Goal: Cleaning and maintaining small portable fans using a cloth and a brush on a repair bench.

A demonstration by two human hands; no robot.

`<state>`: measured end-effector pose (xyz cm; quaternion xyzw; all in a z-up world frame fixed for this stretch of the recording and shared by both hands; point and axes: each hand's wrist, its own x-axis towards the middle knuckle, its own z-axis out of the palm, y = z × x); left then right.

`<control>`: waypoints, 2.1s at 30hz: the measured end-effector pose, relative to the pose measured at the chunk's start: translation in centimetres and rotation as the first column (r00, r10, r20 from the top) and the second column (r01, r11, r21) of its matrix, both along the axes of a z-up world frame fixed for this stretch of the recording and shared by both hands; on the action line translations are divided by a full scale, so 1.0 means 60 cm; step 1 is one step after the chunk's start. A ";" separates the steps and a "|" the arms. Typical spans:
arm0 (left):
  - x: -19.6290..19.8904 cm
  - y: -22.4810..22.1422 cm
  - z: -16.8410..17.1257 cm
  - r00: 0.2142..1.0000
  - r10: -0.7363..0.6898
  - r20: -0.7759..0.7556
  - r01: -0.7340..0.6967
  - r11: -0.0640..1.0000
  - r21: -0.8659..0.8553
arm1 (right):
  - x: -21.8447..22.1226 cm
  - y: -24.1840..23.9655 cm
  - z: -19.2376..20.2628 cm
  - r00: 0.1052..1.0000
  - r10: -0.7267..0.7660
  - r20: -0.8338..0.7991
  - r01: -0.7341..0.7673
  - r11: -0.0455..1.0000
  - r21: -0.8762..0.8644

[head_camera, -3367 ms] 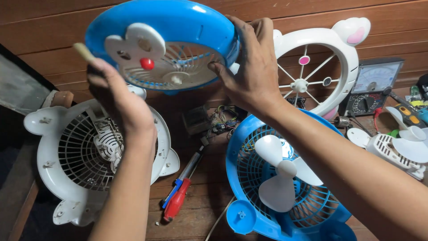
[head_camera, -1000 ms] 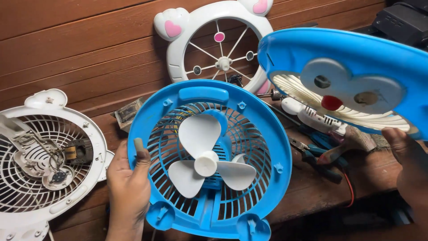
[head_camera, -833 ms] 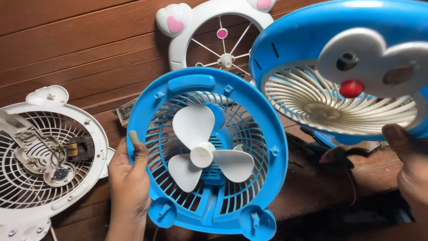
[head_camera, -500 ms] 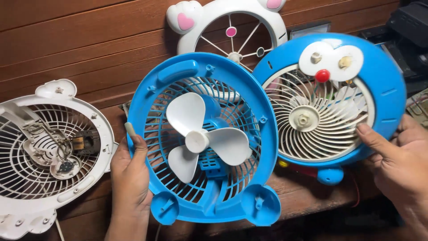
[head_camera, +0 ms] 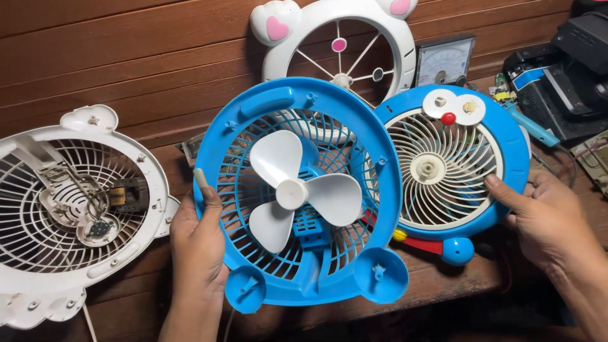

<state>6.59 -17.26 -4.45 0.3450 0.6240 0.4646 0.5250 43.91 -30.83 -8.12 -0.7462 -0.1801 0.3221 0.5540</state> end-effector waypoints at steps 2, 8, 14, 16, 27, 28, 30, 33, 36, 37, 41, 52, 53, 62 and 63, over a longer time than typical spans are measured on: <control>0.002 0.000 0.000 1.000 0.011 0.026 -0.009 0.998 -0.060 | -0.008 0.005 0.012 0.999 0.013 0.044 -0.012 1.000 -0.014; 0.003 -0.002 -0.001 1.000 -0.010 -0.007 0.010 1.000 -0.010 | -0.013 0.009 0.022 0.949 0.148 0.280 -0.101 0.979 -0.177; 0.001 -0.002 -0.004 1.000 0.014 0.016 -0.013 1.000 -0.028 | -0.010 0.012 0.016 0.921 0.178 0.347 -0.078 0.956 -0.284; -0.001 -0.001 -0.011 1.000 -0.005 -0.024 0.006 0.999 0.039 | -0.017 0.015 0.026 0.898 0.227 0.376 -0.071 0.920 -0.385; 0.011 -0.007 0.004 1.000 -0.003 0.022 0.004 0.999 -0.048 | -0.018 0.003 0.016 0.807 0.314 0.500 0.011 0.839 -0.544; 0.011 -0.007 0.003 0.999 0.002 0.039 0.000 0.999 -0.043 | -0.021 0.003 0.019 0.800 0.322 0.507 0.008 0.838 -0.546; 0.010 -0.007 -0.004 1.000 -0.015 -0.005 0.015 1.000 -0.011 | -0.021 -0.008 0.012 0.734 0.330 0.593 0.023 0.861 -0.508; 0.007 -0.010 -0.010 0.999 -0.020 -0.042 0.021 1.000 0.020 | -0.050 -0.016 0.034 0.642 0.307 0.702 -0.021 0.923 -0.385; 0.012 -0.018 0.003 0.999 -0.037 -0.039 0.042 0.992 0.123 | -0.075 -0.030 0.048 0.486 0.260 0.835 -0.163 0.965 -0.206; 0.013 -0.023 0.008 0.997 -0.060 -0.049 0.070 0.972 0.224 | -0.082 -0.038 0.047 0.340 0.215 0.916 -0.266 0.956 -0.126; 0.003 -0.037 0.004 0.957 -0.046 -0.286 0.139 0.938 0.316 | -0.106 -0.047 0.054 0.115 0.051 0.992 -0.439 0.898 0.005; 0.017 -0.063 -0.002 0.954 0.055 -0.294 0.105 0.858 0.502 | -0.198 -0.021 0.035 -0.381 0.085 0.921 -0.782 0.501 -0.369; 0.017 -0.063 -0.006 0.954 0.058 -0.293 0.103 0.858 0.503 | -0.201 -0.018 0.028 -0.381 0.082 0.921 -0.783 0.500 -0.369; 0.006 -0.063 -0.006 0.933 0.036 -0.358 0.143 0.875 0.462 | -0.212 0.004 0.030 -0.360 0.176 0.916 -0.655 0.652 -0.382; 0.006 -0.064 -0.005 0.938 0.027 -0.345 0.140 0.881 0.452 | -0.215 0.005 0.030 -0.347 0.207 0.915 -0.639 0.662 -0.392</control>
